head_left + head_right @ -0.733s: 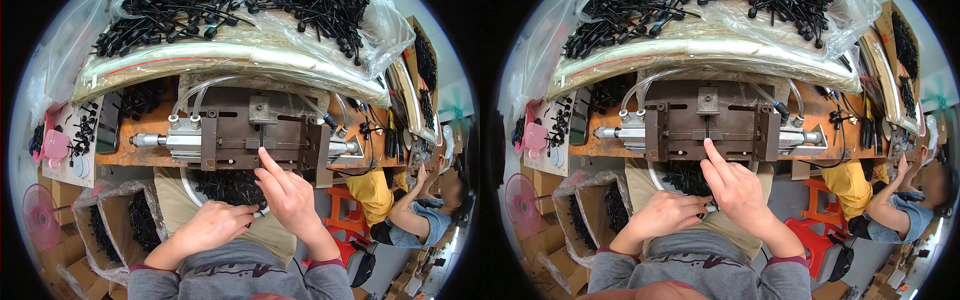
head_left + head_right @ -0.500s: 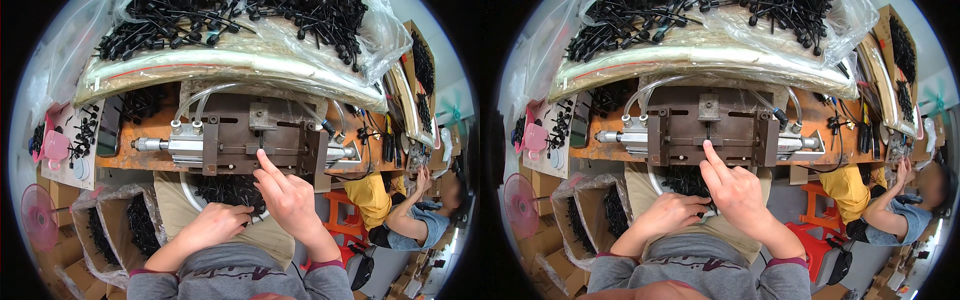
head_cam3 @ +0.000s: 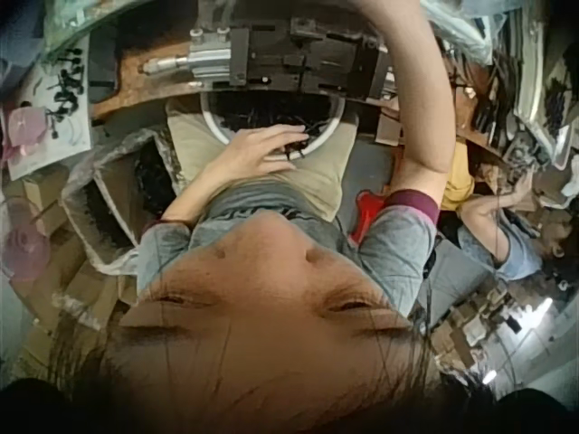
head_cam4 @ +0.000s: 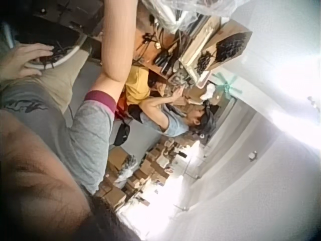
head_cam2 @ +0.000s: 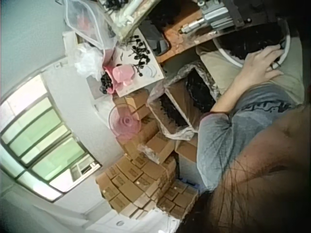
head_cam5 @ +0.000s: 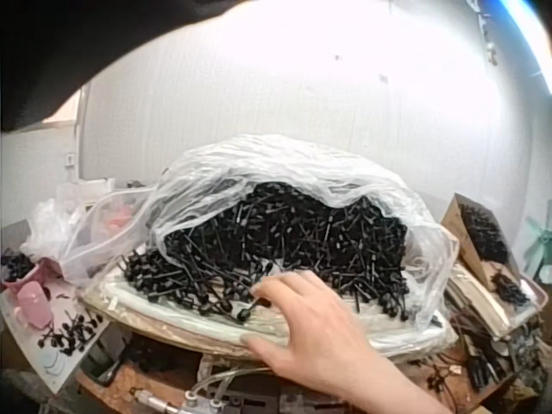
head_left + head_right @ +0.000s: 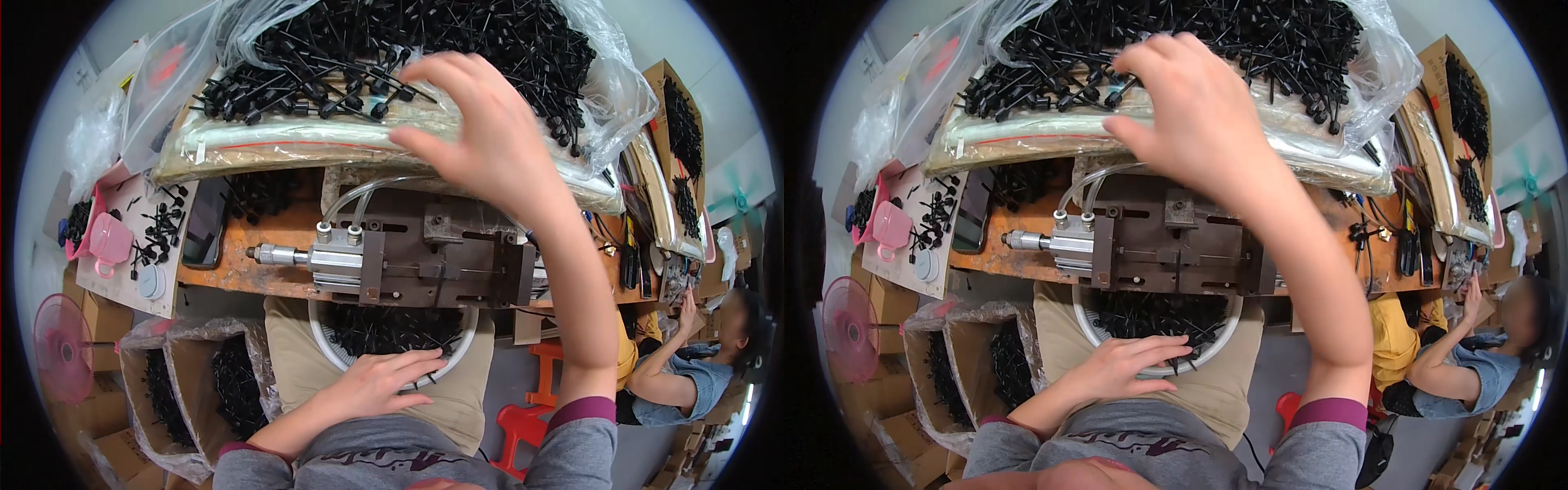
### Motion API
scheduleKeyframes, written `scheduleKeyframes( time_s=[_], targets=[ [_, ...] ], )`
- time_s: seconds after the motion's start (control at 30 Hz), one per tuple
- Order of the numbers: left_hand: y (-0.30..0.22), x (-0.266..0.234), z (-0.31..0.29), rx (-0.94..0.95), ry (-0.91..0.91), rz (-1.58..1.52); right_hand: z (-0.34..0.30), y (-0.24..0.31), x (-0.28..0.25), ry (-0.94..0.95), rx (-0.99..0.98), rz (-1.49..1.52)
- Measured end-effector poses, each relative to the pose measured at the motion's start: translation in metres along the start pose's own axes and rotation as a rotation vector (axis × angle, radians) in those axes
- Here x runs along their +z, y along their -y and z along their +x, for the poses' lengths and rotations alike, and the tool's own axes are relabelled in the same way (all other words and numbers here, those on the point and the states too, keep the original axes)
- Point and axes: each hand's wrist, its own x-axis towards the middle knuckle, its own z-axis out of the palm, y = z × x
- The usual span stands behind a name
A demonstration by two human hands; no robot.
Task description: Assembling black plastic connector components using a manual press machine at a workstation.
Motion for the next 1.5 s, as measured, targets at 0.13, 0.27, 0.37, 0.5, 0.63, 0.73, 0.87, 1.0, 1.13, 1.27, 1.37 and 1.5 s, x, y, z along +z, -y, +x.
scheduleKeyframes(
  time_s=[0.13, 0.27, 0.37, 0.5, 0.63, 0.73, 0.87, 1.0, 1.13, 1.27, 1.37, 1.5],
  targets=[
    [0.003, 0.002, -0.006, 0.052, -0.013, 0.008, 0.052, -0.038, 0.051, 0.234, 0.091, -0.047],
    [0.005, 0.001, -0.014, 0.021, -0.007, -0.009, 0.073, -0.035, 0.098, 0.442, 0.331, 0.030],
    [0.005, 0.000, -0.015, 0.024, -0.018, -0.022, 0.068, -0.032, 0.099, 0.416, 0.290, 0.015],
    [-0.002, -0.002, -0.011, -0.022, -0.019, -0.078, 0.051, -0.055, 0.082, 0.423, 0.221, 0.005],
    [-0.002, 0.004, -0.009, 0.021, -0.104, -0.106, 0.035, -0.083, 0.053, 0.478, 0.104, 0.051],
    [-0.001, 0.007, -0.008, 0.034, -0.114, -0.097, 0.023, -0.089, 0.025, 0.525, 0.140, 0.107],
    [0.000, 0.010, -0.008, 0.058, -0.146, -0.096, 0.017, -0.094, 0.002, 0.616, 0.213, 0.053],
    [0.001, 0.008, -0.008, 0.061, -0.134, -0.082, 0.007, -0.085, -0.010, 0.487, 0.054, -0.187],
    [0.000, 0.009, -0.008, 0.072, -0.143, -0.085, 0.022, -0.067, -0.023, 0.531, 0.032, -0.200],
    [-0.001, 0.013, -0.003, 0.095, -0.136, -0.090, 0.055, -0.063, -0.004, 0.450, 0.223, 0.084],
    [-0.006, 0.014, -0.002, 0.122, -0.140, -0.082, 0.069, -0.071, 0.047, 0.375, 0.177, -0.032],
    [-0.006, 0.017, -0.003, 0.127, -0.207, -0.111, 0.076, -0.061, 0.071, 0.544, 0.108, -0.215]
  ],
)
